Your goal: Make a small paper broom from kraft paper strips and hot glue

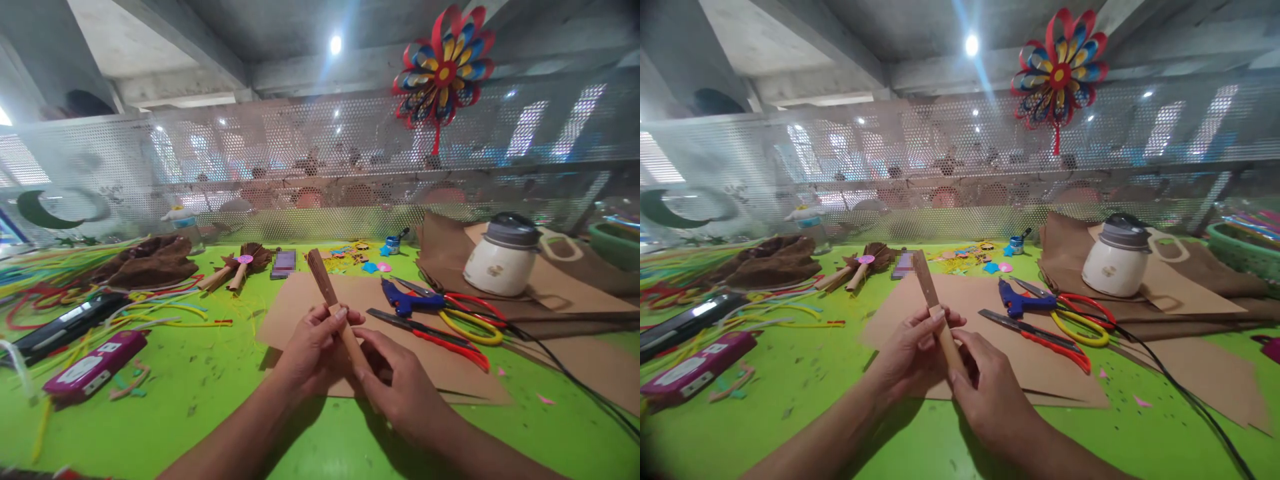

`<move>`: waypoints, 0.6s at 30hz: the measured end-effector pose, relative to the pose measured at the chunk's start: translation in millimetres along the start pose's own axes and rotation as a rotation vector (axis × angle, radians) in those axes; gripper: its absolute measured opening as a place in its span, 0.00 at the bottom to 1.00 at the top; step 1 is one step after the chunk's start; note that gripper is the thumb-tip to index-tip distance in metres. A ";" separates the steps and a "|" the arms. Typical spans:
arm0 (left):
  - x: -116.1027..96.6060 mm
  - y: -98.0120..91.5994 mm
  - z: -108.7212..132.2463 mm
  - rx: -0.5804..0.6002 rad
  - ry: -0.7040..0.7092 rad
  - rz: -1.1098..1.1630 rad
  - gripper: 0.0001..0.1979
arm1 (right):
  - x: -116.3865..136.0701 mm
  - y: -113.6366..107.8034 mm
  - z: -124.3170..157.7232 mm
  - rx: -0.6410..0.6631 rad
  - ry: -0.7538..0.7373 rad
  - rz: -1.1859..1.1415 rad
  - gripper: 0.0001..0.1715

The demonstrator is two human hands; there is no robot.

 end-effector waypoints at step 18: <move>16.1 3.1 -1.6 0.086 -0.116 -0.021 0.08 | 1.4 -13.4 -4.1 -0.142 -0.072 0.235 0.24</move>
Point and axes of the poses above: each hand's wrist, its own z-axis away from the middle knuckle, its own y-axis out of the palm, x = y × z, the point moved 6 cm from there along -z, towards the middle knuckle, and after that the axes turned 2 degrees about -y, right-handed, at the moved point
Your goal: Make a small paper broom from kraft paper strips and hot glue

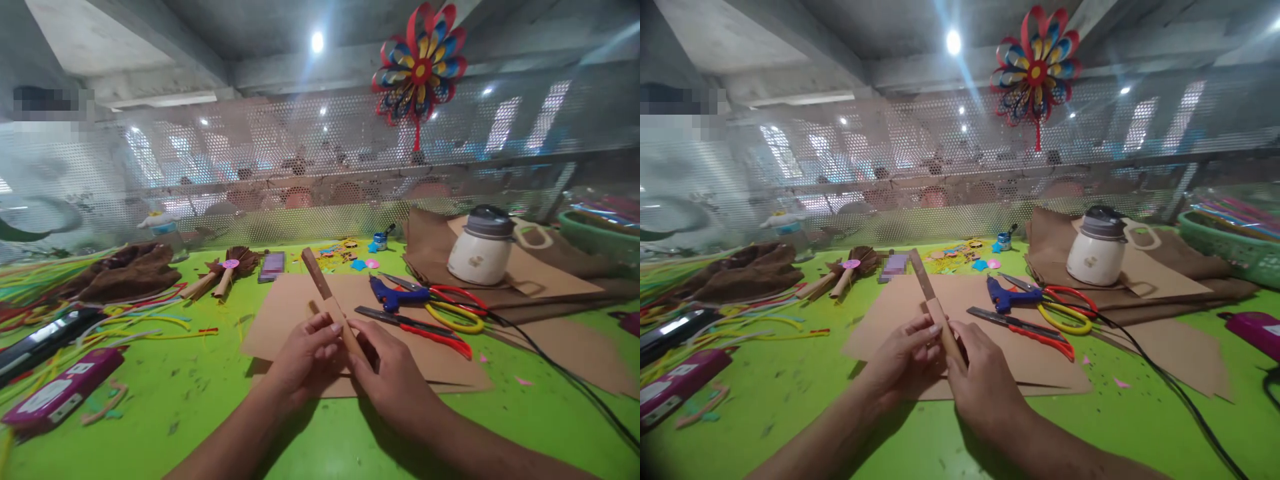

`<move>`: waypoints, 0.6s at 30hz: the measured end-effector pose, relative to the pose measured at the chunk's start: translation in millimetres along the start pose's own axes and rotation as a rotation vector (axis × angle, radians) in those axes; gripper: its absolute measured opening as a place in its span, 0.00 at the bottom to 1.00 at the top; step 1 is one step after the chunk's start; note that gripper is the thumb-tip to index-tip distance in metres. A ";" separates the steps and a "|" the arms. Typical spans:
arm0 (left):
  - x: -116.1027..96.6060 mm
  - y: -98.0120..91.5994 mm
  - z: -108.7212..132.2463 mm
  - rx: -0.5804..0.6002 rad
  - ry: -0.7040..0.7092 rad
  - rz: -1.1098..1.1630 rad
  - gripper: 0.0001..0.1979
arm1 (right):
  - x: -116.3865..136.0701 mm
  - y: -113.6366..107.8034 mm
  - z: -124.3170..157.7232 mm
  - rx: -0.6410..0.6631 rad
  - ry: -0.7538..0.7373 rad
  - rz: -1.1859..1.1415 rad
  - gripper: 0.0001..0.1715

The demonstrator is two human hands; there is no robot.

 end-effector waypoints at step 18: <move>-0.8 5.4 -1.5 0.033 0.013 -0.023 0.07 | 0.0 -0.6 -1.8 -0.012 0.026 -0.064 0.25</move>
Point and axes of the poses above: each hand's wrist, its own z-axis away from the middle knuckle, its own y-axis out of the palm, x = y × z, the point moved 6 cm from there along -z, towards the middle knuckle, and after that the axes turned 2 degrees about -y, right-handed, at the moved point
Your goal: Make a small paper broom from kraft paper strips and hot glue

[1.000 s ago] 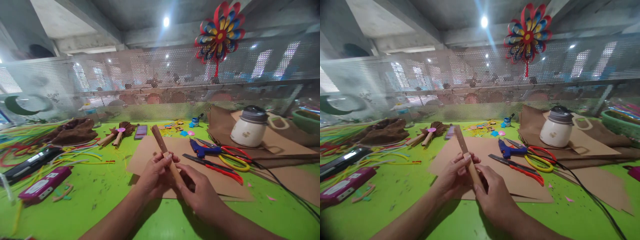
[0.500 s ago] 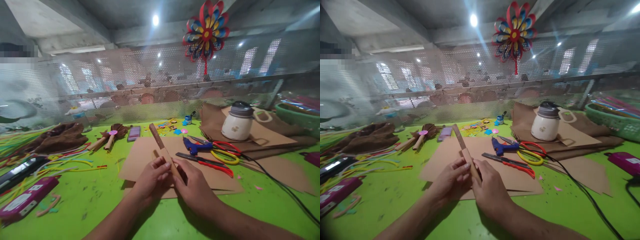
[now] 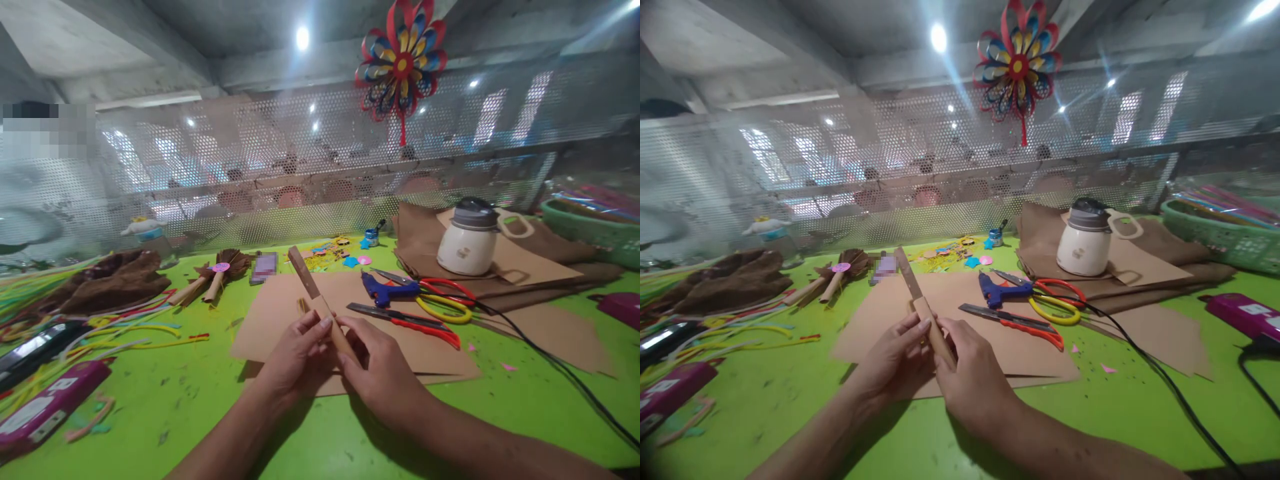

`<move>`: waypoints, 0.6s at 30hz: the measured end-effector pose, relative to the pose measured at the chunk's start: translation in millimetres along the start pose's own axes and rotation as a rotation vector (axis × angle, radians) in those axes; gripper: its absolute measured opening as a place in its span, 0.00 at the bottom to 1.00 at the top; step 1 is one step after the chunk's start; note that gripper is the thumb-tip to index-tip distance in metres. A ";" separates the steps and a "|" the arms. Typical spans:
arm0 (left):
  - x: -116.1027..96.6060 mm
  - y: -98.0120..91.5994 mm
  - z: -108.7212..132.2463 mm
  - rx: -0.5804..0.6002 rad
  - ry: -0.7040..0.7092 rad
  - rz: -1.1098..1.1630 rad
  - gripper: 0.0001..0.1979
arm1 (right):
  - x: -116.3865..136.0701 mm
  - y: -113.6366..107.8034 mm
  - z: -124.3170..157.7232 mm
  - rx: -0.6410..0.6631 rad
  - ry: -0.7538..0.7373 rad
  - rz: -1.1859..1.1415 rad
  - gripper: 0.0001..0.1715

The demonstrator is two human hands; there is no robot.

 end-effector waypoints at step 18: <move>-10.1 -27.7 -5.5 -0.252 0.051 -0.078 0.09 | -9.8 2.3 -2.6 0.017 0.059 -0.034 0.18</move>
Point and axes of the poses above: each hand's wrist, its own z-axis away from the middle knuckle, its own y-axis out of the palm, x = y × z, the point moved 6 cm from there along -z, towards the middle knuckle, and after that the axes turned 2 degrees about -y, right-handed, at the moved point
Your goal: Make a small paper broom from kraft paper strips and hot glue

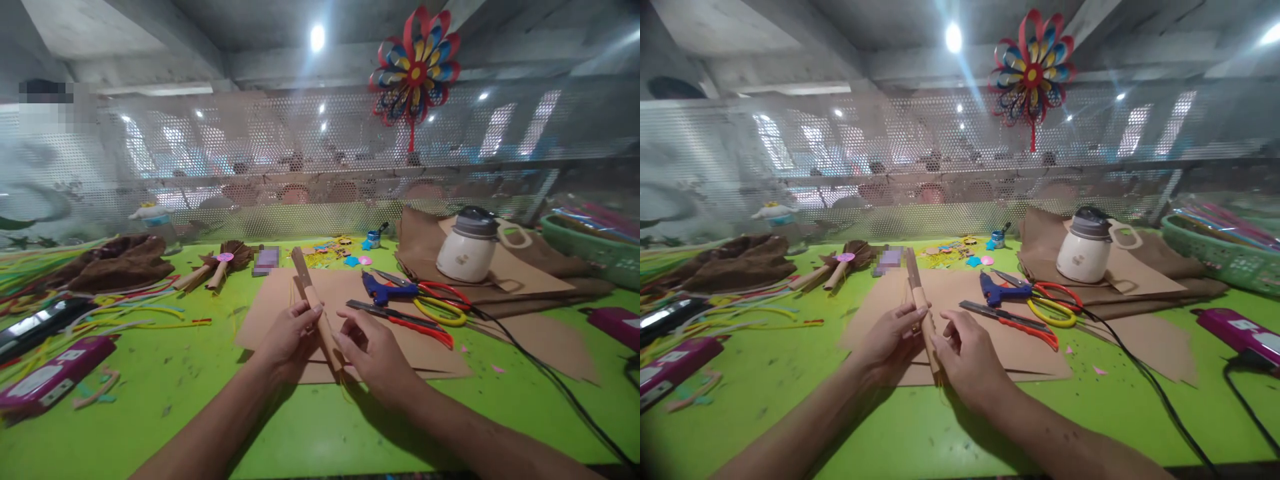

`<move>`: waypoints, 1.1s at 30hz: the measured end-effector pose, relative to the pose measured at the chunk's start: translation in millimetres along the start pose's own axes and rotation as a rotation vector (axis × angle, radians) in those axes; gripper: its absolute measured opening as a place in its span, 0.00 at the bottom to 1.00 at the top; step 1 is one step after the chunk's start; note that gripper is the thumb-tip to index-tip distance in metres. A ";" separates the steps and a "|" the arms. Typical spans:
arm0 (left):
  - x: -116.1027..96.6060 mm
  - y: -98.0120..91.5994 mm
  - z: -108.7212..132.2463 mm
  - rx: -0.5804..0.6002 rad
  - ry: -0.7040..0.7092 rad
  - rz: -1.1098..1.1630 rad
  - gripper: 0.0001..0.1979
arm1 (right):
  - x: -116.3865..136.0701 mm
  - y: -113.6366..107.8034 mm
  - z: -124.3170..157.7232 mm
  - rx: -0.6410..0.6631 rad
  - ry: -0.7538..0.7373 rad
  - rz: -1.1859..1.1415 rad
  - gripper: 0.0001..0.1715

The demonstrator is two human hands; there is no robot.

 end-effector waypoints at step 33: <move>15.2 -37.3 -15.2 -0.287 0.157 0.079 0.08 | -56.1 132.0 -280.5 0.613 -0.141 0.999 0.18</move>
Point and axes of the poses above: each hand's wrist, its own z-axis away from the middle knuckle, its own y-axis out of the palm, x = y × z, the point moved 6 cm from there along -z, towards the middle knuckle, and after that the axes turned 2 degrees about -y, right-handed, at the moved point
